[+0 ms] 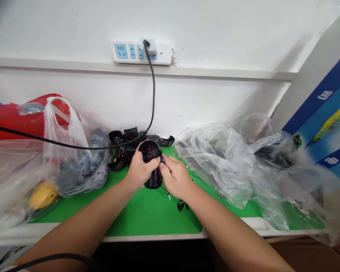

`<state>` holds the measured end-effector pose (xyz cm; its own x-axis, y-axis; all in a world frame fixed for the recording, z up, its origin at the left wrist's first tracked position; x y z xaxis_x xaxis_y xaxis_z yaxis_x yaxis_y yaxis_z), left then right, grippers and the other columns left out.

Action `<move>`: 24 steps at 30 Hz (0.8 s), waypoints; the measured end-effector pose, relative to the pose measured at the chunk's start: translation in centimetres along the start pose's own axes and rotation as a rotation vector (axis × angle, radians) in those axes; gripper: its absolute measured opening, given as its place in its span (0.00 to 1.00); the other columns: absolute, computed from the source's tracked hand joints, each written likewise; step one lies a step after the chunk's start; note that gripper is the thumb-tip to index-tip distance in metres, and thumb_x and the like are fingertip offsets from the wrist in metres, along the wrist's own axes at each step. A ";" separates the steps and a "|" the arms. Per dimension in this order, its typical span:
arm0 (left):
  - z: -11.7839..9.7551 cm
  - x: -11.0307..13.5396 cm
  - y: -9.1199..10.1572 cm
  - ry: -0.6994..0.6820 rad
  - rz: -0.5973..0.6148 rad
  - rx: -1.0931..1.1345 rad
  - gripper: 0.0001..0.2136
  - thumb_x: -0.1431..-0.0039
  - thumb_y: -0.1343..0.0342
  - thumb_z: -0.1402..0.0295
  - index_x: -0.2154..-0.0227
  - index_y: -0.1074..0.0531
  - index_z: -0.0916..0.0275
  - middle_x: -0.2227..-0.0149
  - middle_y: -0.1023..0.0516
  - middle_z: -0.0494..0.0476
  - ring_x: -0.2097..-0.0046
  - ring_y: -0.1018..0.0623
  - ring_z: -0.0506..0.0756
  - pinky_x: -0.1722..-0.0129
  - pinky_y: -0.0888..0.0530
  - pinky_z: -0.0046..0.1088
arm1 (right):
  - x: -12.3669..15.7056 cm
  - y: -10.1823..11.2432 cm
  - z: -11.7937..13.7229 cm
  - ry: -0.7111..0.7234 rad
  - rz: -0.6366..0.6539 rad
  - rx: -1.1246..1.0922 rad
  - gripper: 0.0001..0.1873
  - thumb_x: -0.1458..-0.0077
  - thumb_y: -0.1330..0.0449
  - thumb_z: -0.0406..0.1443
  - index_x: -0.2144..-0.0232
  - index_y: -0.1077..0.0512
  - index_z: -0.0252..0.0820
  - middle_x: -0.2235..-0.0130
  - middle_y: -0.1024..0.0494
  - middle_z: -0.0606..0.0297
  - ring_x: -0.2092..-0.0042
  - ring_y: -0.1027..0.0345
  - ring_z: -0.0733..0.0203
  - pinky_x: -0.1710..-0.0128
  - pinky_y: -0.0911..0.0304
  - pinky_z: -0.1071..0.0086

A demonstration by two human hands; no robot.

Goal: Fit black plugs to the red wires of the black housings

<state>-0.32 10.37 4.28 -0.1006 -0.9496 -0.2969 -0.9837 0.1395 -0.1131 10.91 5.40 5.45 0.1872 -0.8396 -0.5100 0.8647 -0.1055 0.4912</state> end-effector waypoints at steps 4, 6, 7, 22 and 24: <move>0.0 0.1 -0.1 0.002 0.008 0.017 0.26 0.57 0.38 0.74 0.51 0.35 0.59 0.62 0.27 0.54 0.60 0.26 0.54 0.57 0.30 0.30 | 0.2 -0.1 0.0 0.018 -0.017 0.024 0.10 0.37 0.53 0.35 0.67 0.33 0.41 0.69 0.31 0.62 0.66 0.37 0.61 0.64 0.41 0.68; -0.1 0.2 -0.2 -0.001 0.011 0.016 0.26 0.57 0.38 0.74 0.51 0.35 0.59 0.62 0.27 0.53 0.61 0.26 0.54 0.57 0.29 0.30 | 0.3 -0.1 0.1 0.024 -0.022 0.039 0.10 0.38 0.53 0.34 0.66 0.32 0.41 0.68 0.30 0.62 0.66 0.37 0.61 0.64 0.41 0.68; -0.2 0.2 -0.3 -0.002 0.017 0.015 0.26 0.57 0.38 0.74 0.51 0.35 0.59 0.62 0.27 0.53 0.61 0.26 0.54 0.57 0.29 0.30 | 0.4 -0.1 0.2 0.028 -0.024 0.046 0.10 0.38 0.53 0.34 0.66 0.32 0.41 0.68 0.30 0.61 0.66 0.36 0.61 0.64 0.41 0.68; -0.5 0.2 -0.4 -0.073 0.014 -0.128 0.27 0.60 0.42 0.75 0.51 0.36 0.64 0.61 0.27 0.54 0.64 0.27 0.52 0.60 0.27 0.31 | 1.0 -0.7 0.5 0.074 -0.132 0.347 0.13 0.40 0.55 0.31 0.65 0.31 0.36 0.72 0.28 0.59 0.69 0.34 0.58 0.66 0.38 0.65; -0.4 0.3 -0.5 -0.064 0.017 -0.138 0.27 0.60 0.42 0.75 0.51 0.36 0.64 0.61 0.27 0.54 0.64 0.26 0.52 0.61 0.27 0.31 | 1.2 -0.8 0.5 0.097 -0.139 0.375 0.13 0.41 0.55 0.31 0.64 0.31 0.35 0.72 0.28 0.58 0.70 0.34 0.58 0.66 0.38 0.65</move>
Point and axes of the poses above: each hand's wrist, its own x-axis away from the middle knuckle, its own y-axis out of the back of the hand, z = x × y, the point moved 8 cm from there along -x, towards the middle knuckle
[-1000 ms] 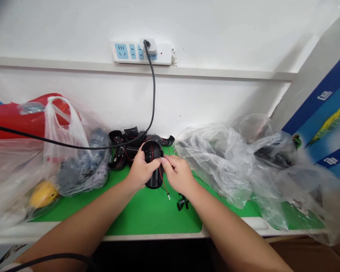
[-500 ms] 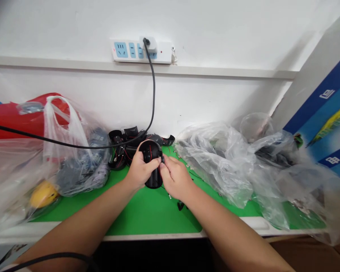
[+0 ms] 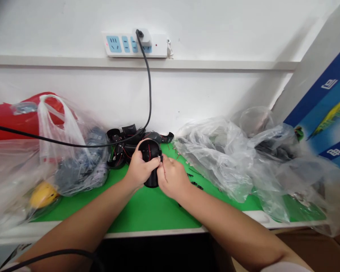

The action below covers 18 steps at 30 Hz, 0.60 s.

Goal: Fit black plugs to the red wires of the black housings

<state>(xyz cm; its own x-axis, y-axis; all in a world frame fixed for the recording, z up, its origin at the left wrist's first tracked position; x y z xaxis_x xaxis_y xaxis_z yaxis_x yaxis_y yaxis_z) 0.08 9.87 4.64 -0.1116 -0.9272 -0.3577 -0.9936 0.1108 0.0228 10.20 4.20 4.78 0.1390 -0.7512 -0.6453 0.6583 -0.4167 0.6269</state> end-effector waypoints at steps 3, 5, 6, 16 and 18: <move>-0.2 0.2 -0.1 0.002 0.002 -0.013 0.27 0.59 0.42 0.75 0.51 0.36 0.63 0.62 0.27 0.54 0.64 0.26 0.52 0.61 0.27 0.31 | 0.1 -0.1 0.1 0.014 0.012 0.031 0.13 0.41 0.55 0.31 0.63 0.31 0.34 0.72 0.28 0.57 0.70 0.34 0.58 0.67 0.38 0.65; -0.4 0.4 0.0 -0.015 -0.007 -0.035 0.26 0.59 0.42 0.75 0.52 0.36 0.63 0.62 0.27 0.53 0.63 0.26 0.52 0.60 0.27 0.31 | 0.2 -0.1 0.1 0.007 0.035 0.054 0.14 0.41 0.56 0.31 0.63 0.31 0.33 0.72 0.27 0.56 0.71 0.34 0.57 0.67 0.38 0.65; -0.5 0.4 0.0 -0.027 -0.013 -0.047 0.26 0.59 0.42 0.75 0.52 0.36 0.63 0.61 0.27 0.54 0.63 0.26 0.52 0.59 0.27 0.31 | 0.1 -0.2 0.1 0.000 0.050 0.064 0.14 0.41 0.56 0.31 0.63 0.31 0.33 0.72 0.27 0.56 0.71 0.34 0.57 0.68 0.38 0.65; 0.5 -0.2 0.2 0.087 0.011 0.026 0.24 0.58 0.40 0.74 0.54 0.35 0.62 0.62 0.27 0.52 0.63 0.26 0.51 0.59 0.28 0.29 | -0.3 -0.5 -0.7 -0.042 0.041 -0.151 0.14 0.38 0.55 0.33 0.65 0.30 0.37 0.70 0.27 0.59 0.69 0.34 0.60 0.66 0.38 0.66; 0.8 -0.1 0.1 0.170 0.023 0.111 0.21 0.57 0.40 0.72 0.57 0.35 0.62 0.65 0.27 0.51 0.67 0.26 0.50 0.64 0.26 0.28 | -0.6 -0.1 -1.0 -0.039 0.033 -0.271 0.14 0.38 0.53 0.36 0.64 0.28 0.38 0.70 0.28 0.60 0.68 0.34 0.60 0.66 0.38 0.66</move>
Point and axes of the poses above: each hand's wrist, its own x-axis away from the middle knuckle, its own y-axis out of the back of the hand, z = x × y, the point moved 8 cm from there along -x, towards the middle knuckle
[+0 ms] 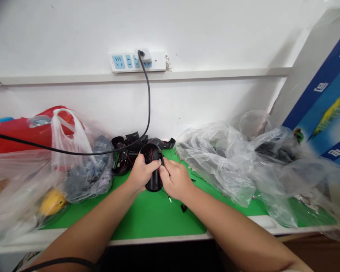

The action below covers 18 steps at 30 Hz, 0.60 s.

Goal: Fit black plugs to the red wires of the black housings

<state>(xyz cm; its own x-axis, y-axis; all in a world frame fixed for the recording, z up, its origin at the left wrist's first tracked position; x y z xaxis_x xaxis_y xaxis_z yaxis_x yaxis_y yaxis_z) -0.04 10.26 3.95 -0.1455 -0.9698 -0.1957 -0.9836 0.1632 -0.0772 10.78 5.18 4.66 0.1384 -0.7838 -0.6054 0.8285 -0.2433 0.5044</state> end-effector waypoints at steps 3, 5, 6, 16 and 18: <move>1.0 0.8 -1.0 0.217 0.093 0.132 0.22 0.57 0.39 0.69 0.58 0.38 0.60 0.70 0.29 0.48 0.75 0.26 0.51 0.74 0.26 0.30 | -0.5 1.1 -1.9 -0.123 -0.066 -0.227 0.17 0.38 0.51 0.42 0.58 0.26 0.39 0.72 0.29 0.62 0.71 0.34 0.61 0.69 0.37 0.66; 1.7 1.6 -2.0 0.353 0.186 0.186 0.22 0.56 0.39 0.68 0.58 0.40 0.59 0.72 0.30 0.47 0.79 0.26 0.52 0.79 0.26 0.32 | -0.6 1.6 -4.1 -0.270 -0.146 -0.434 0.20 0.39 0.50 0.45 0.54 0.27 0.40 0.71 0.28 0.63 0.71 0.34 0.62 0.70 0.35 0.66; 1.9 2.0 -2.5 0.398 0.226 0.202 0.22 0.56 0.39 0.68 0.57 0.41 0.59 0.73 0.29 0.47 0.80 0.26 0.52 0.80 0.26 0.32 | -0.7 1.7 -5.0 -0.323 -0.175 -0.542 0.21 0.39 0.49 0.46 0.52 0.28 0.41 0.69 0.27 0.62 0.69 0.32 0.61 0.69 0.34 0.65; 1.9 3.7 -4.4 0.454 0.379 0.182 0.30 0.55 0.39 0.70 0.48 0.45 0.57 0.73 0.29 0.47 0.81 0.26 0.54 0.82 0.27 0.30 | -1.2 1.1 -2.7 -0.183 0.026 -0.820 0.21 0.37 0.52 0.47 0.46 0.32 0.50 0.47 0.27 0.65 0.44 0.35 0.56 0.40 0.43 0.55; 1.8 3.7 -4.2 0.463 0.384 0.183 0.31 0.55 0.39 0.70 0.47 0.45 0.57 0.73 0.29 0.48 0.80 0.25 0.53 0.81 0.26 0.31 | -1.2 1.4 -2.0 -0.136 0.056 -0.816 0.22 0.37 0.51 0.47 0.45 0.33 0.51 0.44 0.29 0.65 0.42 0.37 0.56 0.39 0.45 0.55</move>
Point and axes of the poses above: each hand's wrist, its own x-axis away from the middle knuckle, its own y-axis out of the back of the hand, z = x × y, the point moved 8 cm from there along -x, towards the middle knuckle
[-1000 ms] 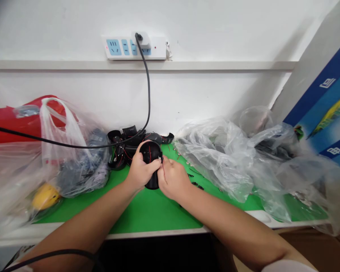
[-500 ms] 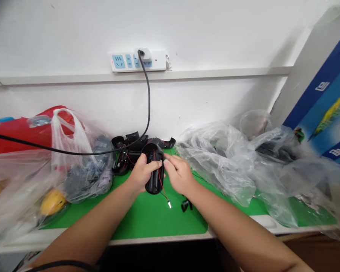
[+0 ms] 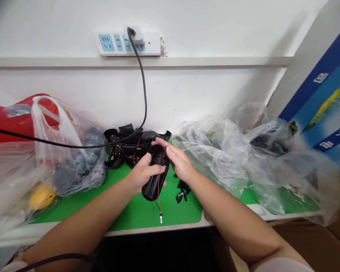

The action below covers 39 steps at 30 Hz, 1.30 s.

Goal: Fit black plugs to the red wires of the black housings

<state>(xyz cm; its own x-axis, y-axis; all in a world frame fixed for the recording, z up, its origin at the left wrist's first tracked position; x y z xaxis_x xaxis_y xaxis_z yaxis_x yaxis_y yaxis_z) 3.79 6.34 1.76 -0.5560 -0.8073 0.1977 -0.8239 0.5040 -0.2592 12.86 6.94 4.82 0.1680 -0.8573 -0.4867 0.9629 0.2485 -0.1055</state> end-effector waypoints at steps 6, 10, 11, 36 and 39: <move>1.4 -0.3 -0.4 0.122 0.112 0.069 0.23 0.56 0.41 0.69 0.55 0.38 0.60 0.74 0.29 0.51 0.81 0.27 0.52 0.81 0.28 0.29 | 0.1 -0.1 -0.4 -0.130 0.188 0.038 0.33 0.43 0.47 0.51 0.38 0.43 0.49 0.45 0.29 0.59 0.45 0.33 0.52 0.47 0.36 0.54; 2.0 -0.7 -0.4 0.159 0.158 0.091 0.14 0.52 0.42 0.61 0.65 0.35 0.63 0.72 0.28 0.55 0.79 0.27 0.52 0.83 0.32 0.26 | -0.1 0.9 -1.6 -0.226 0.164 0.034 0.32 0.43 0.44 0.50 0.40 0.41 0.45 0.52 0.23 0.57 0.54 0.27 0.54 0.56 0.30 0.58; 1.7 -0.9 -0.2 0.136 0.164 0.049 0.16 0.51 0.41 0.59 0.64 0.35 0.63 0.71 0.28 0.55 0.77 0.26 0.53 0.82 0.32 0.26 | -0.3 1.3 -1.6 -0.211 0.128 0.040 0.31 0.44 0.44 0.50 0.42 0.39 0.45 0.54 0.23 0.57 0.55 0.26 0.55 0.57 0.30 0.59; -1.7 -1.2 0.6 -0.423 0.035 -0.654 0.20 0.44 0.43 0.58 0.54 0.27 0.67 0.55 0.23 0.61 0.54 0.25 0.62 0.53 0.29 0.40 | -0.6 2.4 -0.3 -0.051 -0.010 0.359 0.24 0.47 0.37 0.42 0.48 0.31 0.45 0.55 0.22 0.58 0.56 0.27 0.53 0.54 0.31 0.55; -1.2 -1.4 0.7 -0.420 0.024 -0.616 0.18 0.43 0.44 0.59 0.54 0.28 0.66 0.53 0.24 0.61 0.51 0.26 0.63 0.50 0.31 0.42 | -0.6 2.3 -0.5 -0.059 -0.003 0.359 0.25 0.46 0.38 0.43 0.47 0.31 0.44 0.55 0.22 0.57 0.54 0.27 0.51 0.52 0.32 0.53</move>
<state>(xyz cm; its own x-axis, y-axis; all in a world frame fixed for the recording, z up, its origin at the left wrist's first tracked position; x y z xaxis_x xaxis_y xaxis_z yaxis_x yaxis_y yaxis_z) 3.84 8.20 2.48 -0.5877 -0.7810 -0.2112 -0.7929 0.5042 0.3422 14.85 8.23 4.42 0.1664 -0.8850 -0.4348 0.9746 0.0806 0.2090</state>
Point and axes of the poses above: each hand's wrist, its own x-axis away from the middle knuckle, its own y-axis out of the back of the hand, z = x × y, the point moved 8 cm from there along -x, towards the middle knuckle
